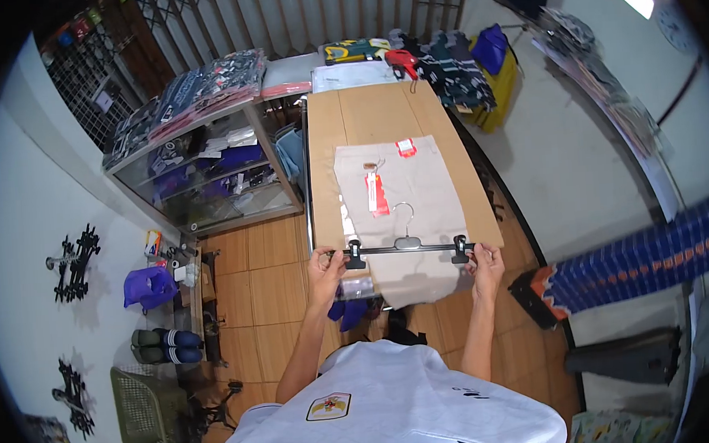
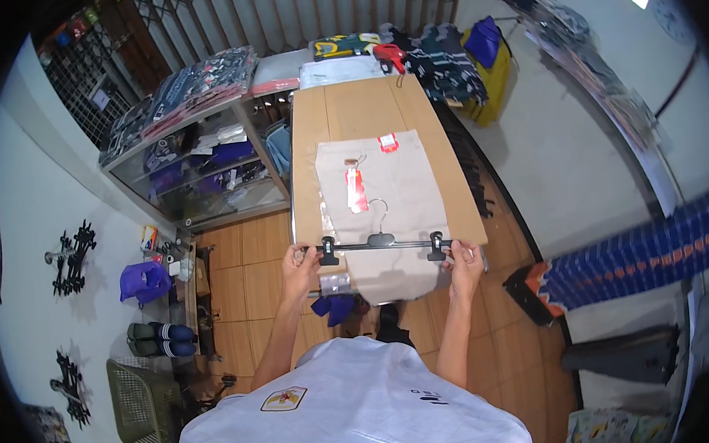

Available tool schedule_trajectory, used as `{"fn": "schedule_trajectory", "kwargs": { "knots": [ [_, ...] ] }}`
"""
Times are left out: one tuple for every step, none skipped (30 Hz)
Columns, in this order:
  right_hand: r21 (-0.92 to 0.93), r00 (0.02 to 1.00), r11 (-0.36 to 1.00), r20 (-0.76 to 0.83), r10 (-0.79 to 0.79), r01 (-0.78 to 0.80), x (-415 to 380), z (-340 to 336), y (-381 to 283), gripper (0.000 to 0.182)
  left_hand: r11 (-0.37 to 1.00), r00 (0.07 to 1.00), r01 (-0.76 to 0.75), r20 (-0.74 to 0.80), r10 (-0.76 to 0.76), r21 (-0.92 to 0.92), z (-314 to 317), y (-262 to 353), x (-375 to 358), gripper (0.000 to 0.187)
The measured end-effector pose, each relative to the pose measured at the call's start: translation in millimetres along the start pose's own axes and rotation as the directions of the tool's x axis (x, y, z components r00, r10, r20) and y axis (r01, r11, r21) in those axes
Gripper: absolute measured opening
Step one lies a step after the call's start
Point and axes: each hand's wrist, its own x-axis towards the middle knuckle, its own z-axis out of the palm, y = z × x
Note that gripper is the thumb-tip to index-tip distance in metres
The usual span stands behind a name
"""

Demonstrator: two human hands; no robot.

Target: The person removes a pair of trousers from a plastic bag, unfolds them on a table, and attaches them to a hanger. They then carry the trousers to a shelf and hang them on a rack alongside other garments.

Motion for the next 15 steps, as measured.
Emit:
{"fn": "schedule_trajectory", "kwargs": {
  "knots": [
    [-0.008, 0.999, 1.000, 0.036, 0.002, -0.001, 23.1, 10.1, -4.0, 0.021, 0.999, 0.997, -0.031, -0.064, 0.031, -0.006, 11.8, -0.5, 15.0, 0.032],
    [-0.019, 0.998, 1.000, 0.069, 0.009, -0.007, 44.4, 19.4, -6.7, 0.022, 0.998, 0.990, -0.057, -0.130, 0.055, -0.008, 22.5, -1.7, 28.5, 0.032],
    [0.006, 0.996, 1.000, 0.084, -0.006, 0.005, 63.9, 32.1, -10.3, 0.022, 0.996, 0.979, -0.084, -0.183, 0.086, 0.021, 37.6, 3.9, 41.3, 0.033],
    [-0.006, 0.994, 1.000, 0.107, 0.004, -0.003, 86.2, 41.3, -10.7, 0.022, 0.991, 0.968, -0.131, -0.212, 0.137, 0.042, 44.4, 0.4, 60.0, 0.032],
    [-0.017, 0.991, 1.000, 0.130, 0.011, -0.009, 109.0, 52.0, -9.3, 0.022, 0.982, 0.953, -0.180, -0.237, 0.190, 0.064, 49.9, -5.9, 81.6, 0.032],
    [-0.028, 0.988, 0.999, 0.154, 0.019, -0.014, 131.8, 62.9, -6.6, 0.023, 0.970, 0.935, -0.226, -0.262, 0.241, 0.087, 54.6, -11.6, 102.5, 0.031],
    [-0.035, 0.983, 0.999, 0.183, 0.018, -0.012, 154.5, 74.3, -4.5, 0.023, 0.959, 0.925, -0.251, -0.258, 0.278, 0.133, 60.8, -12.0, 121.2, 0.031],
    [-0.041, 0.977, 0.999, 0.211, 0.020, -0.011, 176.2, 85.9, -2.1, 0.024, 0.945, 0.916, -0.273, -0.253, 0.313, 0.181, 65.5, -11.6, 139.6, 0.031],
    [-0.049, 0.972, 0.999, 0.236, 0.024, -0.013, 196.3, 95.7, 1.8, 0.025, 0.930, 0.907, -0.290, -0.246, 0.343, 0.228, 68.9, -12.1, 155.3, 0.031],
    [-0.094, 0.966, 0.996, 0.256, 0.027, -0.003, 216.7, 105.1, 5.5, 0.025, 0.903, 0.891, -0.308, -0.241, 0.384, 0.300, 72.1, -13.1, 170.7, 0.033],
    [-0.137, 0.961, 0.991, 0.275, 0.029, 0.010, 239.1, 114.7, 8.5, 0.025, 0.870, 0.875, -0.325, -0.230, 0.425, 0.370, 76.2, -13.0, 186.9, 0.036],
    [-0.177, 0.955, 0.984, 0.294, 0.029, 0.025, 260.4, 124.6, 12.8, 0.026, 0.832, 0.859, -0.341, -0.213, 0.465, 0.438, 79.8, -11.6, 201.9, 0.039],
    [-0.208, 0.954, 0.972, 0.297, -0.043, 0.108, 282.0, 134.5, 22.0, 0.025, 0.758, 0.835, -0.331, -0.199, 0.513, 0.562, 82.2, -8.7, 215.1, 0.043],
    [-0.238, 0.946, 0.952, 0.302, -0.114, 0.191, 302.7, 143.7, 33.1, 0.025, 0.670, 0.813, -0.313, -0.176, 0.556, 0.673, 83.8, -5.1, 226.7, 0.048],
    [-0.266, 0.933, 0.925, 0.307, -0.187, 0.273, 318.1, 152.2, 37.9, 0.024, 0.569, 0.791, -0.287, -0.144, 0.595, 0.771, 85.0, -1.9, 238.7, 0.053]
  ]
}}
